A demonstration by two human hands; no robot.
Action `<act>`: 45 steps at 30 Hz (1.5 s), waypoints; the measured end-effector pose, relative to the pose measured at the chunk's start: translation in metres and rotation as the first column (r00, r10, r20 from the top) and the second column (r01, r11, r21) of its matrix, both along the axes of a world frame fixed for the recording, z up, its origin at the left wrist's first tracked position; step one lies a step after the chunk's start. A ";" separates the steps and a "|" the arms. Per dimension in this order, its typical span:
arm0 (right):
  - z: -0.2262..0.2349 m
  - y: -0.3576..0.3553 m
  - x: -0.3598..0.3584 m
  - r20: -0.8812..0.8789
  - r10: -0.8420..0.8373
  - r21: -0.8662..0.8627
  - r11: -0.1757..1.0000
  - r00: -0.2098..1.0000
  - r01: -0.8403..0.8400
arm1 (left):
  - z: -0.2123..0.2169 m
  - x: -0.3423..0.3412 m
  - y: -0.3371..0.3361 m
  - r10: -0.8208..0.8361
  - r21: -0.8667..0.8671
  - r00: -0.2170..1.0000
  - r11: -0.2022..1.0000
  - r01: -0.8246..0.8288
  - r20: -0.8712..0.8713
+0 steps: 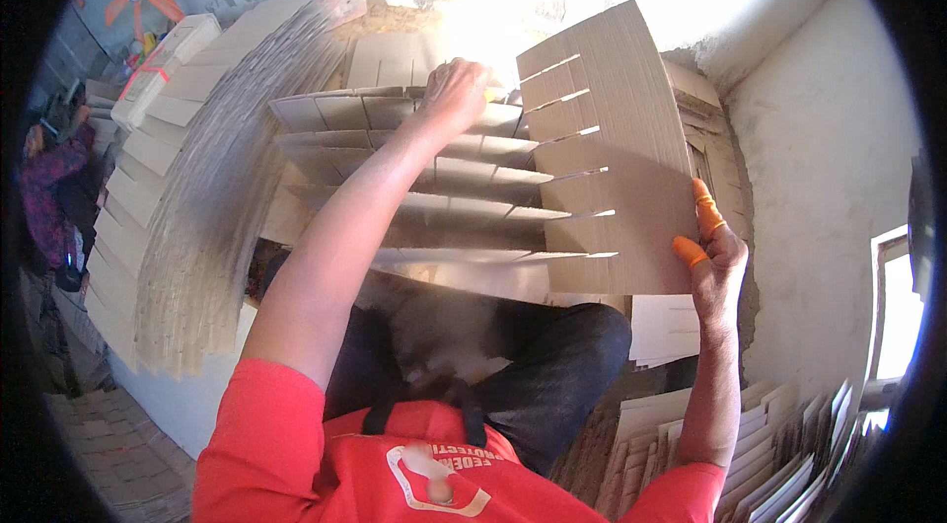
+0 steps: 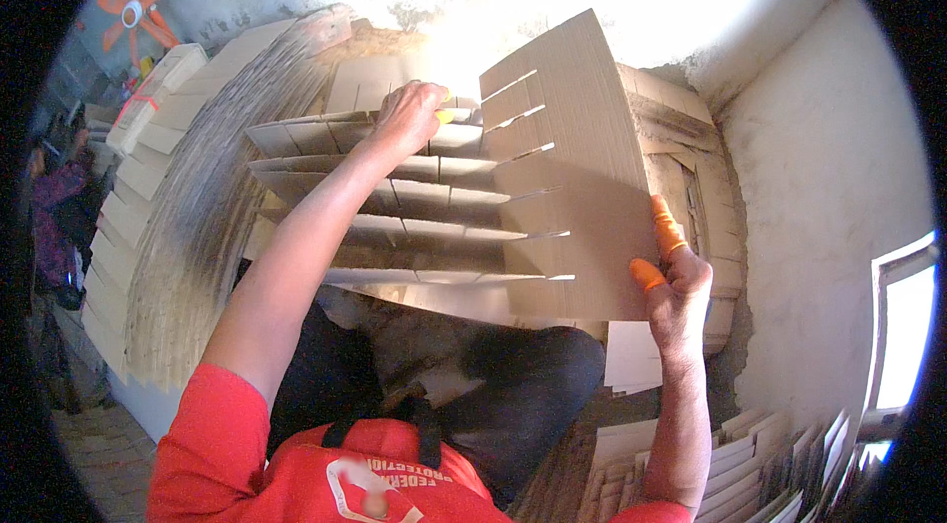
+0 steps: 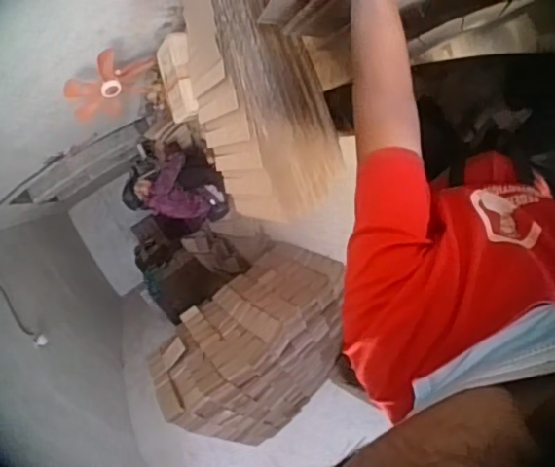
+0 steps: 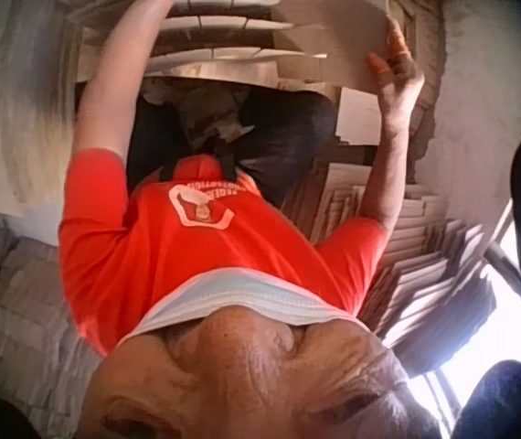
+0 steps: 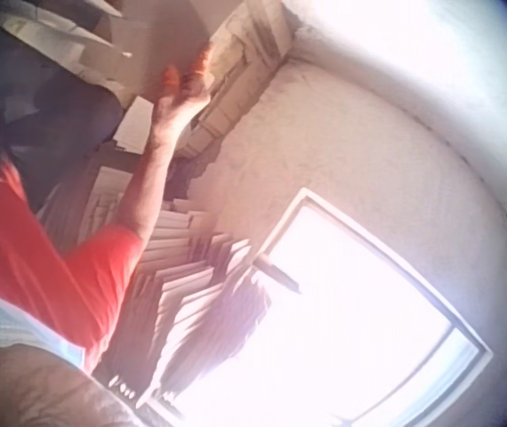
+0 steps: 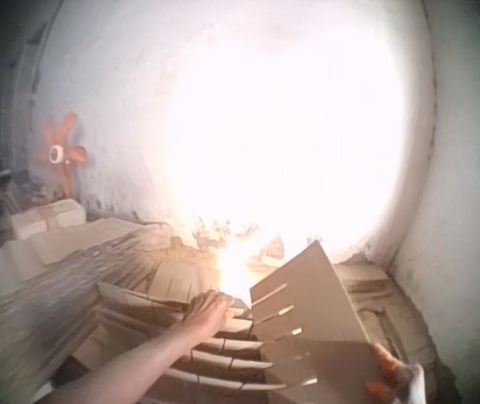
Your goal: The person uses a utility knife to cut slits into flat cardboard sheets and then folds them into accordion-like structures. The finished pieces are stacked on the floor beside the work area.
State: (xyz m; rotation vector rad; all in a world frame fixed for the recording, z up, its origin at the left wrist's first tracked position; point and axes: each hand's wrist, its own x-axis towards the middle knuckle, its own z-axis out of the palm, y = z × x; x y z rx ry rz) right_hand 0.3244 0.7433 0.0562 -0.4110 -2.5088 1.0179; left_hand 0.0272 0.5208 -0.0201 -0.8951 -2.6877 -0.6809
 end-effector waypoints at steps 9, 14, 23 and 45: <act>0.008 0.001 -0.011 0.054 0.089 -0.102 0.991 0.995 -0.083 | -0.017 -0.051 0.011 -0.074 -0.193 0.984 0.976 0.105 0.163; 0.013 -0.009 -0.016 0.017 0.078 -0.141 0.987 0.997 -0.075 | -0.017 -0.050 0.004 -0.073 -0.127 0.939 0.984 0.122 0.336; 0.005 0.000 0.003 -0.019 0.010 -0.127 0.992 1.000 -0.013 | -0.020 -0.052 -0.002 -0.249 -0.007 0.933 0.966 0.260 0.259; 0.004 -0.002 -0.033 0.122 0.160 -0.075 0.986 0.980 -0.151 | -0.047 -0.066 0.017 -0.236 0.114 0.960 0.969 0.220 0.149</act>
